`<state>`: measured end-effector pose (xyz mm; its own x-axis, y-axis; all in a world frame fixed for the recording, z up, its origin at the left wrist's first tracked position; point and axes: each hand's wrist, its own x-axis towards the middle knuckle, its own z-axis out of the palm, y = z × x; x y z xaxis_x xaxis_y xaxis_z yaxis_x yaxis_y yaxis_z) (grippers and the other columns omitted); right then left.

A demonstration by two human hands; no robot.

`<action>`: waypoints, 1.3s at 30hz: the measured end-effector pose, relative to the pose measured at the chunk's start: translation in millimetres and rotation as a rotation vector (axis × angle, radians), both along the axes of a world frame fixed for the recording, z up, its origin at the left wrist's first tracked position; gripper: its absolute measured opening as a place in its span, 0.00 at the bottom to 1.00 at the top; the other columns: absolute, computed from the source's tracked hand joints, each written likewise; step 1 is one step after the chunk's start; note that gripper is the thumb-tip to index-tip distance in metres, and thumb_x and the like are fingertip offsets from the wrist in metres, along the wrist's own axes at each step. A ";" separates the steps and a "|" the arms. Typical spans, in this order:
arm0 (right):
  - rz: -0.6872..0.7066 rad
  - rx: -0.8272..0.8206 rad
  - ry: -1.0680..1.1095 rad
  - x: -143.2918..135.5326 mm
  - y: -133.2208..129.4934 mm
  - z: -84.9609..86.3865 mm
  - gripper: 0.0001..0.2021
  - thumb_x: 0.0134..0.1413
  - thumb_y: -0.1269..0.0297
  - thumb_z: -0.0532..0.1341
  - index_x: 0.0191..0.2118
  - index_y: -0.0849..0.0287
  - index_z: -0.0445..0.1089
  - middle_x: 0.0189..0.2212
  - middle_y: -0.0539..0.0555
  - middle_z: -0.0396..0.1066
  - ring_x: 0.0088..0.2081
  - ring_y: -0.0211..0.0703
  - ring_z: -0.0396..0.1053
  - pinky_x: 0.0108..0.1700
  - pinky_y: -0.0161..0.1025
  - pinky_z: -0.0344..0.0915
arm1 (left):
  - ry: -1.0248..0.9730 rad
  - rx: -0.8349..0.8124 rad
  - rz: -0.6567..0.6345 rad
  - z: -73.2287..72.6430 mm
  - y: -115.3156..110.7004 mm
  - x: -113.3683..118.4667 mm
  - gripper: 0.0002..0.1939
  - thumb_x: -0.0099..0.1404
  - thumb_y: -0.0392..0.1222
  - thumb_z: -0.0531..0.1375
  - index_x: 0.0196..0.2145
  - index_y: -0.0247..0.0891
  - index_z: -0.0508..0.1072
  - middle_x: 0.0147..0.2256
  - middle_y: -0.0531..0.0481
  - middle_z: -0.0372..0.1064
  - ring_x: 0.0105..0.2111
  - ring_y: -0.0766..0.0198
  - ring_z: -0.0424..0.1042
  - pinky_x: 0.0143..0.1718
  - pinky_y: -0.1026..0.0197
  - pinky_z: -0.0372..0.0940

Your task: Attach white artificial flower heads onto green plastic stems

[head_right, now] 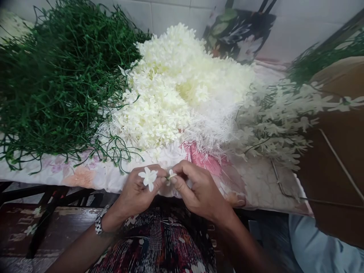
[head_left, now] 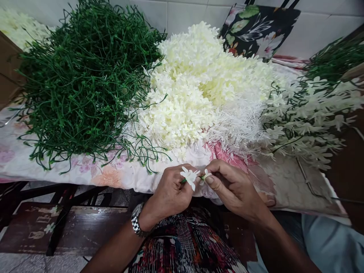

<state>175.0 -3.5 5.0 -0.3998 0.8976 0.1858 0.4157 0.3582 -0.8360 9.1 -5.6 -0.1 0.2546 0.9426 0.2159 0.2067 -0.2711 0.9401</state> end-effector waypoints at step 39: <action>0.167 -0.305 0.097 -0.8 12.9 4.3 0.15 0.57 0.58 0.54 0.22 0.60 0.59 0.17 0.47 0.58 0.21 0.32 0.55 0.21 0.31 0.52 | 0.011 0.242 -0.107 -5.9 1.0 -0.3 0.10 0.49 0.25 0.51 0.18 0.38 0.59 0.17 0.55 0.58 0.18 0.70 0.56 0.20 0.66 0.56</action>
<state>174.2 9.4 9.4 -0.5391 0.8414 -0.0368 0.2864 0.1421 -0.9475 8.7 -4.7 -6.0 0.3538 0.8314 0.4285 0.1744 -0.5087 0.8431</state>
